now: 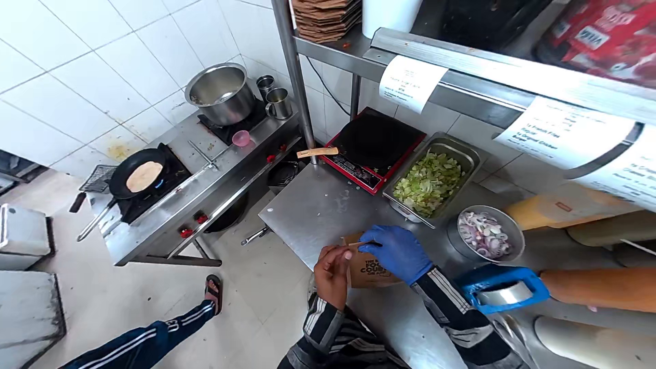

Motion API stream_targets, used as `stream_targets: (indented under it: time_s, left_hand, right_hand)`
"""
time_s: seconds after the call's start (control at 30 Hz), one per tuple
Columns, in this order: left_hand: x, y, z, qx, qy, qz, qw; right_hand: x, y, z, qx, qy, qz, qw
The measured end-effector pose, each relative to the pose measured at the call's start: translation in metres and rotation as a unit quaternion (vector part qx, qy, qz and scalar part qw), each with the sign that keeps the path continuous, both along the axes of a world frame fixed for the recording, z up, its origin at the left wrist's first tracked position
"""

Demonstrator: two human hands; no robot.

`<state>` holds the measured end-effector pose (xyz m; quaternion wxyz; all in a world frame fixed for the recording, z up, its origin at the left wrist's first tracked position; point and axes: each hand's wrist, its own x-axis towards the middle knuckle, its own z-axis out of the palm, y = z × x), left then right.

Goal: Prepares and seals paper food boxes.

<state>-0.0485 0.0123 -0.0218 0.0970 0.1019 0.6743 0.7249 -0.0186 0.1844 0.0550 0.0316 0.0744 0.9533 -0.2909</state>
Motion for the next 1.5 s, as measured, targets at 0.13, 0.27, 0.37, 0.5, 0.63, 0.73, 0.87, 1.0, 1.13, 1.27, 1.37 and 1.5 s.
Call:
stream_targets:
  time_s: [0.13,0.27,0.37,0.5,0.63,0.73,0.87,1.0,1.13,1.27,1.37,1.5]
  left_hand:
    - [-0.009,0.000,-0.001,-0.074,0.054,-0.025,0.995]
    - [-0.037,-0.003,-0.002,-0.138,0.200,-0.099,0.965]
    - [-0.057,-0.006,-0.006,-0.101,0.250,-0.142,0.952]
    - [-0.075,0.000,-0.006,-0.075,0.256,-0.204,0.942]
    - [-0.082,0.001,-0.004,-0.096,0.234,-0.221,0.942]
    - [-0.085,0.002,0.002,-0.115,0.211,-0.231,0.943]
    - [-0.089,0.008,0.005,-0.129,0.185,-0.250,0.942]
    - [-0.098,0.007,0.007,-0.149,0.146,-0.278,0.938]
    - [-0.111,0.009,0.009,-0.112,0.113,-0.344,0.925]
    - [-0.121,0.008,0.008,-0.076,0.087,-0.408,0.906]
    - [-0.126,0.012,0.014,-0.082,0.124,-0.460,0.875]
    - [-0.122,0.020,0.033,-0.082,0.203,-0.489,0.844]
  right_hand:
    - [0.002,-0.002,0.005,0.002,-0.007,0.005,1.000]
    - [0.010,-0.006,-0.004,0.023,0.076,-0.014,0.997]
    - [0.039,-0.018,-0.038,0.090,0.294,-0.161,0.938]
    - [0.117,-0.030,-0.092,-0.004,0.439,-0.616,0.655]
    - [0.153,-0.002,-0.120,-0.235,0.256,-0.839,0.418]
    - [0.145,0.013,-0.125,-0.384,0.197,-0.819,0.377]
    - [0.143,0.002,-0.140,-0.365,0.364,-0.777,0.362]
    - [0.136,-0.044,-0.169,-0.245,0.497,-0.709,0.436]
    - [0.130,-0.058,-0.199,-0.074,0.450,-0.751,0.478]
    - [0.150,-0.047,-0.200,-0.169,0.424,-0.814,0.360]
    - [0.159,-0.061,-0.174,-0.205,0.420,-0.796,0.385]
    - [0.117,-0.104,-0.098,-0.286,0.419,-0.624,0.594]
